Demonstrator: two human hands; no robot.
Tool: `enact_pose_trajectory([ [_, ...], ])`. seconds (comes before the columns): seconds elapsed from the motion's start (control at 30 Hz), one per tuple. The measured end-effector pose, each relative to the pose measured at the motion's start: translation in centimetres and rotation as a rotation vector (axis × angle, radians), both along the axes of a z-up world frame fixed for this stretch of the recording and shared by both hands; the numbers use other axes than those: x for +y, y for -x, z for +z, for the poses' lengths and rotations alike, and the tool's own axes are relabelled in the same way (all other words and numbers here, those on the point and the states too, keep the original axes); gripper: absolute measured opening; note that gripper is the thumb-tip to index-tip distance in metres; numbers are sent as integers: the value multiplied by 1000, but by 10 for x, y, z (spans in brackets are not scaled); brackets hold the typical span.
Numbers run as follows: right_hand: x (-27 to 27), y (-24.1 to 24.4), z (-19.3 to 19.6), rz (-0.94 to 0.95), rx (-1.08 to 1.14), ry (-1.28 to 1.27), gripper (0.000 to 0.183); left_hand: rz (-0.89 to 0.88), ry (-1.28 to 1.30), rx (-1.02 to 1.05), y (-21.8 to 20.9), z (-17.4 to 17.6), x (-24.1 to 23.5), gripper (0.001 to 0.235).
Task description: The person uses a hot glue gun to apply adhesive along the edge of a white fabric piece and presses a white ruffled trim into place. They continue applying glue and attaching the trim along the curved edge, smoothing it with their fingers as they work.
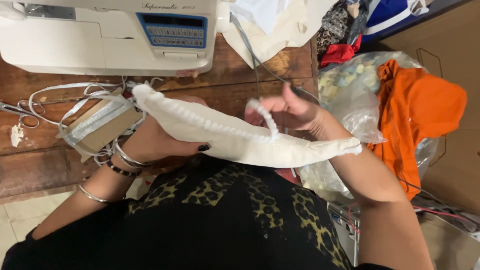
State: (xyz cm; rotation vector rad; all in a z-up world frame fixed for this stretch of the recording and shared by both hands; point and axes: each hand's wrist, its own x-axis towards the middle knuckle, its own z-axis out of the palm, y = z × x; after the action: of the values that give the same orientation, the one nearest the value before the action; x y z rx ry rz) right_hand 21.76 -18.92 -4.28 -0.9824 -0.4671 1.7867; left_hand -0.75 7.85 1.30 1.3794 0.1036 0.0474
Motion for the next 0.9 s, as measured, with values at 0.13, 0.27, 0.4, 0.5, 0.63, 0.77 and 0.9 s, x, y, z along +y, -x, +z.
enact_pose_trajectory([
  [0.13,-1,-30,-11,-165,147,-457,77,-28,3,-9,-2,-12,1,73],
  [0.27,-12,-53,48,-263,93,-536,59,-41,41,25,-5,-23,1,69],
  [0.4,-14,-58,151,-118,-317,-510,14,-43,-185,396,-7,-15,3,68],
  [0.5,-27,-59,184,57,-916,-453,8,-39,-197,367,-10,-17,4,70],
  [0.63,-30,-22,206,300,-1320,-241,26,4,-197,165,-13,-19,7,100],
  [0.77,-22,39,196,514,-1640,25,35,2,-156,198,-12,-28,9,95],
  [0.9,-29,58,162,621,-1901,-30,67,-11,-177,395,-12,-54,12,83],
])
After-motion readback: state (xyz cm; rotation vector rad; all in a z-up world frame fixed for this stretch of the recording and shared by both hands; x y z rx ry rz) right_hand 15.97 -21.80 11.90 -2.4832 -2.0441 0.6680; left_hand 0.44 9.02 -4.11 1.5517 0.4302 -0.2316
